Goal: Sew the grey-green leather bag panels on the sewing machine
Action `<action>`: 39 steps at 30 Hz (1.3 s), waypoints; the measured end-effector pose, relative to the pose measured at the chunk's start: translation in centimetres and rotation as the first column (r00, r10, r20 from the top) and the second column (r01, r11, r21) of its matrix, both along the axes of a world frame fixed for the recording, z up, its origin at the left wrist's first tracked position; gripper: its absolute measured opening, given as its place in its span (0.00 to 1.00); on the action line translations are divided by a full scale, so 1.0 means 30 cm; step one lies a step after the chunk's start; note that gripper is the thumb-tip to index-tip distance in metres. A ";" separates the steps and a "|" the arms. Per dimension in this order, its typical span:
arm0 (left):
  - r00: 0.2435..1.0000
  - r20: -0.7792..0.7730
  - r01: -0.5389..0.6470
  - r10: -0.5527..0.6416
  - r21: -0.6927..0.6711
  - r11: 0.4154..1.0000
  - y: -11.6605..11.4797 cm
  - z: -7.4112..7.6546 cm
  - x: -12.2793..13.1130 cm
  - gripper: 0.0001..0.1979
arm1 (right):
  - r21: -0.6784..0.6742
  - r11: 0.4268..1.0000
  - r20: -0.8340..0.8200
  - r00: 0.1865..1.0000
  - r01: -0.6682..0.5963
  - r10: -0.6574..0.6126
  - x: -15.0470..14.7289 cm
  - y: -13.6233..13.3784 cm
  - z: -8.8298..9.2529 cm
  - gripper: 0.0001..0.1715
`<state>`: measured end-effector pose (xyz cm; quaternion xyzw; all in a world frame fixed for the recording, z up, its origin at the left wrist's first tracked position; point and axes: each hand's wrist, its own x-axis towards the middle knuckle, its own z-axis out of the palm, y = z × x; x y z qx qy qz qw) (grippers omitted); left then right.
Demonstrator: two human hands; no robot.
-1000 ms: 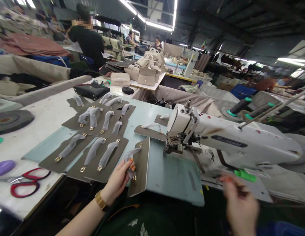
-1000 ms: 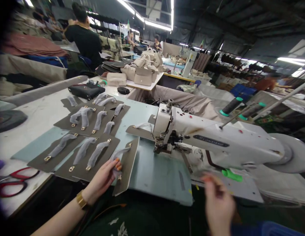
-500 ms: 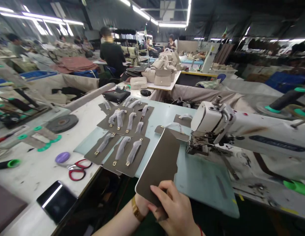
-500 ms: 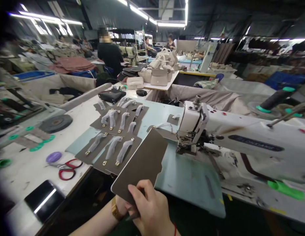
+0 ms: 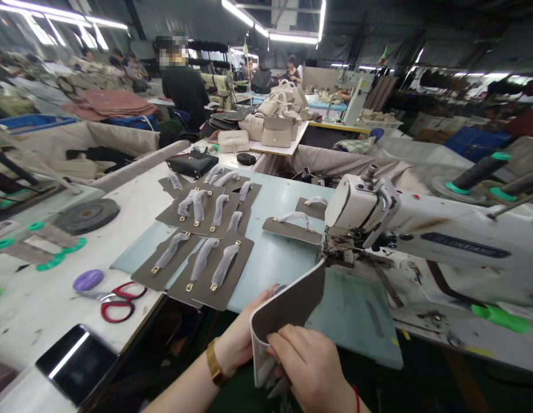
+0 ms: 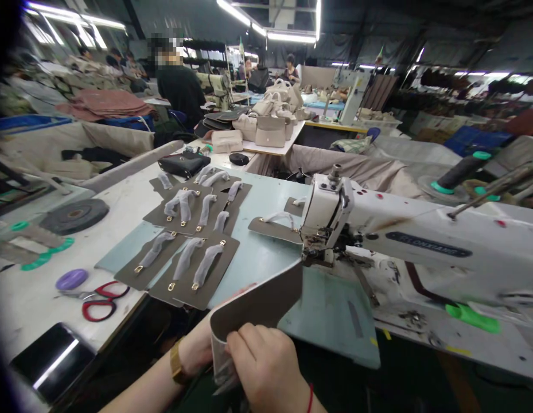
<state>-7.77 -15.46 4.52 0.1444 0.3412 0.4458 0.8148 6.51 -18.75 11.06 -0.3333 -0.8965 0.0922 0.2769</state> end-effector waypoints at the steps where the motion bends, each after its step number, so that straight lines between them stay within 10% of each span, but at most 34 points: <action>1: 0.999 -0.049 -0.013 0.015 0.040 0.999 -0.007 0.008 -0.009 0.18 | -0.036 0.999 -0.018 0.999 0.027 -0.028 0.004 0.005 0.000 0.18; 5: 0.911 -0.412 0.134 -0.017 0.258 0.957 -0.052 0.079 -0.080 0.19 | -0.298 0.951 -0.202 0.968 0.084 -0.149 0.025 0.031 -0.023 0.20; 13: 0.486 -0.860 0.686 -0.155 0.265 0.678 -0.022 0.260 -0.167 0.15 | -0.620 0.774 -0.436 0.876 -0.127 -0.206 0.039 0.055 -0.059 0.21; 18: 0.495 -0.865 0.663 -0.082 0.315 0.679 0.015 0.239 -0.172 0.15 | -0.620 0.784 -0.346 0.902 -0.013 -0.258 0.150 0.073 -0.050 0.23; 26: 0.534 -0.826 0.763 -0.182 0.378 0.525 0.001 0.276 -0.148 0.11 | -0.507 0.860 -0.115 0.986 0.047 -0.122 0.275 0.032 -0.005 0.23; 33: 0.413 -0.898 0.693 -0.154 0.200 0.692 0.007 0.228 -0.284 0.11 | -0.466 0.825 -0.146 0.891 0.321 -0.430 0.429 0.025 0.020 0.23; 39: 0.513 -0.825 0.648 -0.237 0.191 0.737 0.024 0.201 -0.272 0.20 | -0.566 0.752 -0.238 0.806 0.338 -0.541 0.476 -0.014 0.012 0.20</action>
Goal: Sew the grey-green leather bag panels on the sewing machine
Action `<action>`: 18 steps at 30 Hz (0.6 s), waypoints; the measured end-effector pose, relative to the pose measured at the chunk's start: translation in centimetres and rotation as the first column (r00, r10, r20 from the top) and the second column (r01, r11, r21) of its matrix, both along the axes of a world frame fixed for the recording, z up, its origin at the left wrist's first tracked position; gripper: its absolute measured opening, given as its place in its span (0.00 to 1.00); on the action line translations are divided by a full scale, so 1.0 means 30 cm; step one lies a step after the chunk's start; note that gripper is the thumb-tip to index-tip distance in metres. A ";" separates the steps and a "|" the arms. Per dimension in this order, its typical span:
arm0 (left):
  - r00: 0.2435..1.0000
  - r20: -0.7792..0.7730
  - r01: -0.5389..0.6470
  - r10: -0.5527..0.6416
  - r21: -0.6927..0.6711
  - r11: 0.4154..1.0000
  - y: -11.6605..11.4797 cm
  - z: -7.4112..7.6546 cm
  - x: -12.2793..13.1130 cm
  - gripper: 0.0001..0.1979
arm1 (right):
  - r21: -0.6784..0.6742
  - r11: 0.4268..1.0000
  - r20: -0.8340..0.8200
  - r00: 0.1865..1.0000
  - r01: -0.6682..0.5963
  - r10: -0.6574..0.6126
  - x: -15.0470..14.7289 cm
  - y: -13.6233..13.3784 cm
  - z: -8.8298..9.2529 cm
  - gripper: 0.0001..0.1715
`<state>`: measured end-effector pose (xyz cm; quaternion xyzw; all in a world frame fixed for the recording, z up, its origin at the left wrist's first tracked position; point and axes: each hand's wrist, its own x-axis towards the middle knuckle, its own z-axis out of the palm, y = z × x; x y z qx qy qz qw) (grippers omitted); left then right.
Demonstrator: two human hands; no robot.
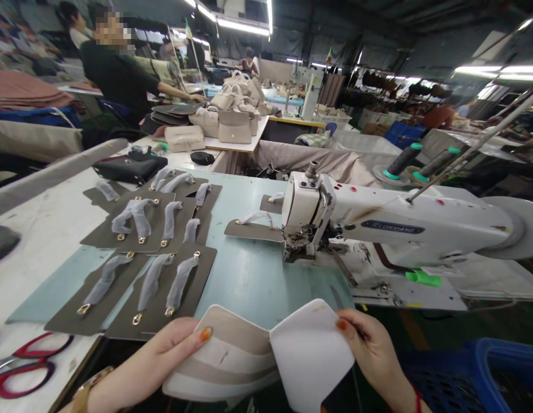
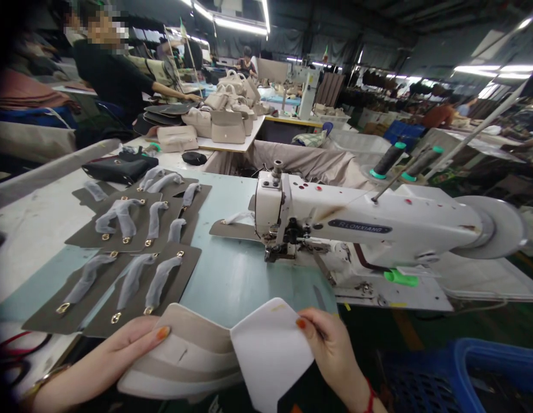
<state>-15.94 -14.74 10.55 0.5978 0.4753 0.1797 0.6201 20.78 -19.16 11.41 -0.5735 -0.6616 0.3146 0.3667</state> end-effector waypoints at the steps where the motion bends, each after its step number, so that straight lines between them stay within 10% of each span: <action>1: 0.999 0.027 -0.026 0.027 -0.048 0.999 0.000 -0.009 0.010 0.22 | -0.021 1.000 -0.063 0.998 -0.001 -0.001 -0.003 -0.002 -0.001 0.21; 5: 0.973 0.091 -0.190 0.210 -0.190 0.963 -0.004 -0.047 0.052 0.24 | -0.050 0.987 -0.255 0.957 -0.154 0.136 -0.036 0.034 0.002 0.31; 12: 0.909 0.305 -0.199 0.284 -0.282 0.939 0.000 -0.030 0.095 0.18 | -0.173 0.875 -0.006 0.889 -0.452 0.458 -0.129 0.108 -0.021 0.21; 18: 0.895 0.308 -0.258 0.323 -0.231 0.938 0.002 -0.014 0.084 0.18 | -0.256 0.851 -0.145 0.889 -0.458 0.435 -0.129 0.074 -0.055 0.22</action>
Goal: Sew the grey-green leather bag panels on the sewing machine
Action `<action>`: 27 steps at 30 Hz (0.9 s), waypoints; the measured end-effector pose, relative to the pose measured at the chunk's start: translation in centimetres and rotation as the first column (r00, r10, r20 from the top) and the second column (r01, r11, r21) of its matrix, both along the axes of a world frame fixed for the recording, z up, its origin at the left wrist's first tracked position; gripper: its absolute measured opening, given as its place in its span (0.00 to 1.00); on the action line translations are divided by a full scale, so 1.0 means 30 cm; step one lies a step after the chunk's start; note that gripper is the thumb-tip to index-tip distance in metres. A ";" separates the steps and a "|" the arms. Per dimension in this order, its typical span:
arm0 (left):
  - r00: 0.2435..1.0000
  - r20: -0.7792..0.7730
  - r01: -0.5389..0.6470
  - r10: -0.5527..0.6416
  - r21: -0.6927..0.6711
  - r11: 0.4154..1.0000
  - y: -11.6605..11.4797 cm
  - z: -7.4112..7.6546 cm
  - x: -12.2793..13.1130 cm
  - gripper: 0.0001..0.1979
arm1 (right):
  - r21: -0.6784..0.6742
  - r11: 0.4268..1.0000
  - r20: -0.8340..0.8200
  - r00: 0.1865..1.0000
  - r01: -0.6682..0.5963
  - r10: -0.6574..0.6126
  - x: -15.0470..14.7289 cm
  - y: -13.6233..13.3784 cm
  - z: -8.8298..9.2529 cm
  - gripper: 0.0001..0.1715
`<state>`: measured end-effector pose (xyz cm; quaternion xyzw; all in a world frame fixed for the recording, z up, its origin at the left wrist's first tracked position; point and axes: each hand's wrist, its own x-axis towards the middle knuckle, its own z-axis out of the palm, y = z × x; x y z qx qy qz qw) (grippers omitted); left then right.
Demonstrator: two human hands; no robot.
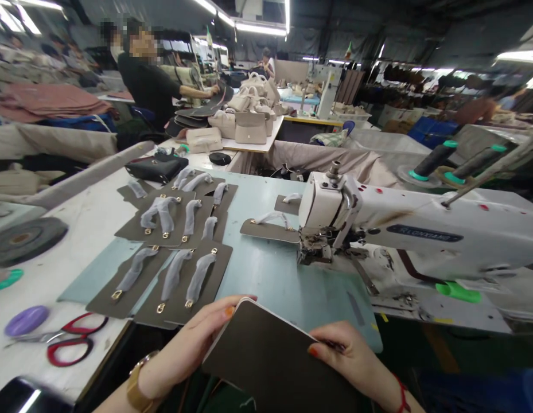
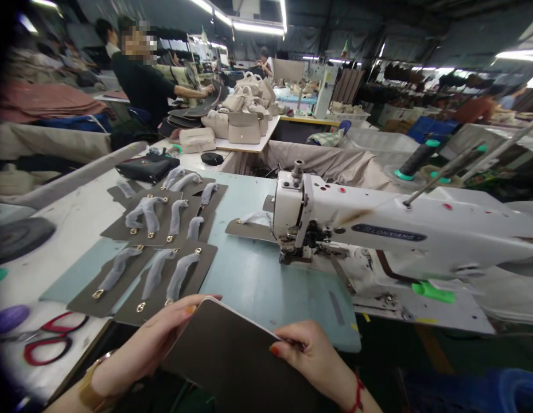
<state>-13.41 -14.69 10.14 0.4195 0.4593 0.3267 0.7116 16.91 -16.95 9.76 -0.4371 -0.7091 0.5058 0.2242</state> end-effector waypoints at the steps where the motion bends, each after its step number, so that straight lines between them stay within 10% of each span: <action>1: 0.999 -0.033 0.025 -0.024 0.045 0.999 0.002 0.009 0.001 0.19 | -0.008 1.000 0.000 1.000 0.007 -0.007 0.003 -0.003 -0.003 0.22; 20: 0.899 -0.429 0.263 -0.083 0.379 0.887 -0.009 0.077 0.063 0.16 | -0.070 0.998 0.008 1.000 -0.001 0.001 0.007 -0.019 -0.045 0.25; 27: 0.851 -0.525 0.295 -0.028 0.432 0.852 -0.032 0.042 0.073 0.16 | 0.330 0.935 0.207 0.976 -0.130 0.063 -0.067 0.021 0.052 0.22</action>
